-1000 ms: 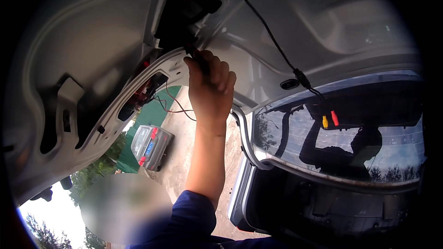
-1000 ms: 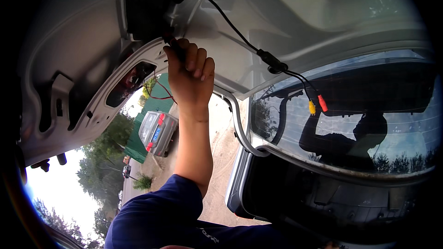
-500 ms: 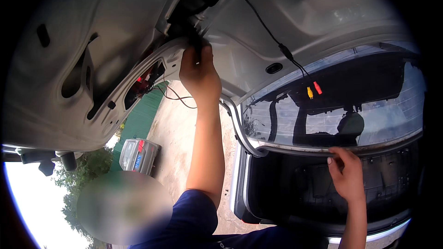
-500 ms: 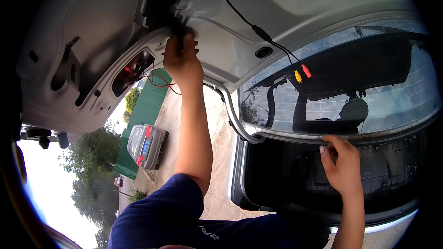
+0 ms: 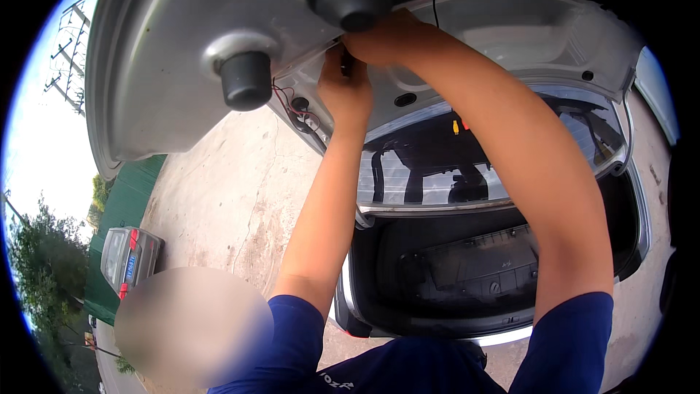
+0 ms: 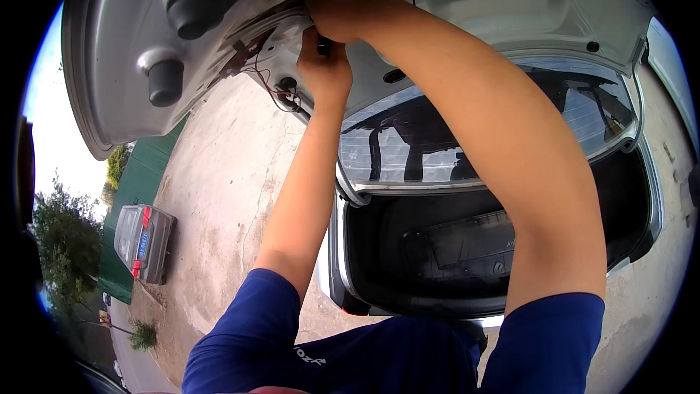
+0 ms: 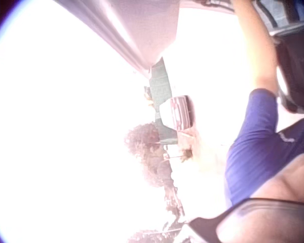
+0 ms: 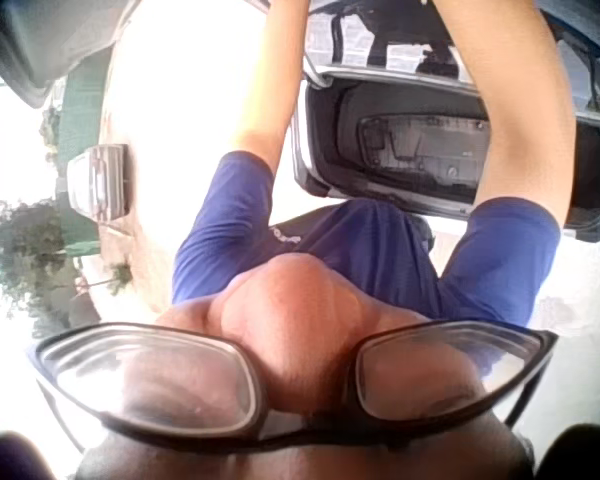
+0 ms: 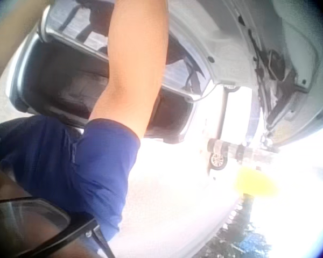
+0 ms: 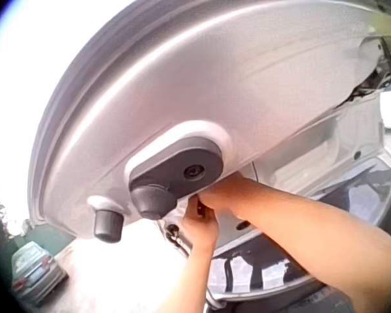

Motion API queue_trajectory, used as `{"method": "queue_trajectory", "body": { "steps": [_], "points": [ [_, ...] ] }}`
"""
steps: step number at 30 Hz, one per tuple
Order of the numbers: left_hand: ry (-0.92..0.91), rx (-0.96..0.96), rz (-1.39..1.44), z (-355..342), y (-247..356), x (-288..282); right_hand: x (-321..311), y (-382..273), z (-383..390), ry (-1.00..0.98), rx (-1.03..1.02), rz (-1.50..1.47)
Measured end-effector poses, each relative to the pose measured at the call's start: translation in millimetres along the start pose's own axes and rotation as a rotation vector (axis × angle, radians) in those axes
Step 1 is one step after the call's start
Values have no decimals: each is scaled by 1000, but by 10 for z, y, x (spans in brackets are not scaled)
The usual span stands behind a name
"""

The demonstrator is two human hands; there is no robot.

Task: The person works on the wiring inside the open trunk of a silver car. They connect and secure wires near the trunk lid, using a yellow tool to manipulate the connections. The person then closes the trunk and walks away.

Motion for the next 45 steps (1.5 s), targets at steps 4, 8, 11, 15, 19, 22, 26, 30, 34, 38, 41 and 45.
{"method": "queue_trajectory", "body": {
  "steps": [4, 8, 11, 15, 19, 22, 26, 30, 34, 38, 41, 45],
  "points": [
    [18, 30, -56, 96, -76, 8, 292, 171, -76, 135, -214, 105],
    [66, -30, -10, 83, 67, -87, -49, -138, -106, -26, -160, 214],
    [75, -77, 49, 142, 158, 21, -10, 74, -162, -152, -63, 126],
    [105, -124, 107, 110, 25, -99, 60, -102, -297, -415, 288, -379],
    [21, -177, 99, 140, 106, -203, 112, -101, -176, -272, 342, -305],
    [35, -172, 136, 221, 98, -384, 188, -156, -176, -158, 339, -123],
    [151, -73, 78, 470, -60, -666, 408, 157, -146, 338, -207, 320],
    [276, -73, -169, 617, -210, -991, 505, 64, -11, 478, -104, 334],
    [400, -71, -291, 519, -328, -1186, 566, -203, -3, 425, 222, -101],
    [358, -36, -278, 401, -632, -1297, 455, -329, 40, 269, 432, -950],
    [359, 1, -285, 432, -600, -1284, 357, -19, 95, 88, 277, -981],
    [380, 16, -342, 448, -679, -1288, 252, -231, 145, 104, 379, -760]
  ]
}}
Point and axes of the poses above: each hand's wrist, its own z-axis away from the middle knuckle, its own x-axis out of the palm, y = z × x, the point moved 1 cm from there along -z, towards the middle knuckle, and after that the axes turned 11 degrees about z, right-handed, at the moved point
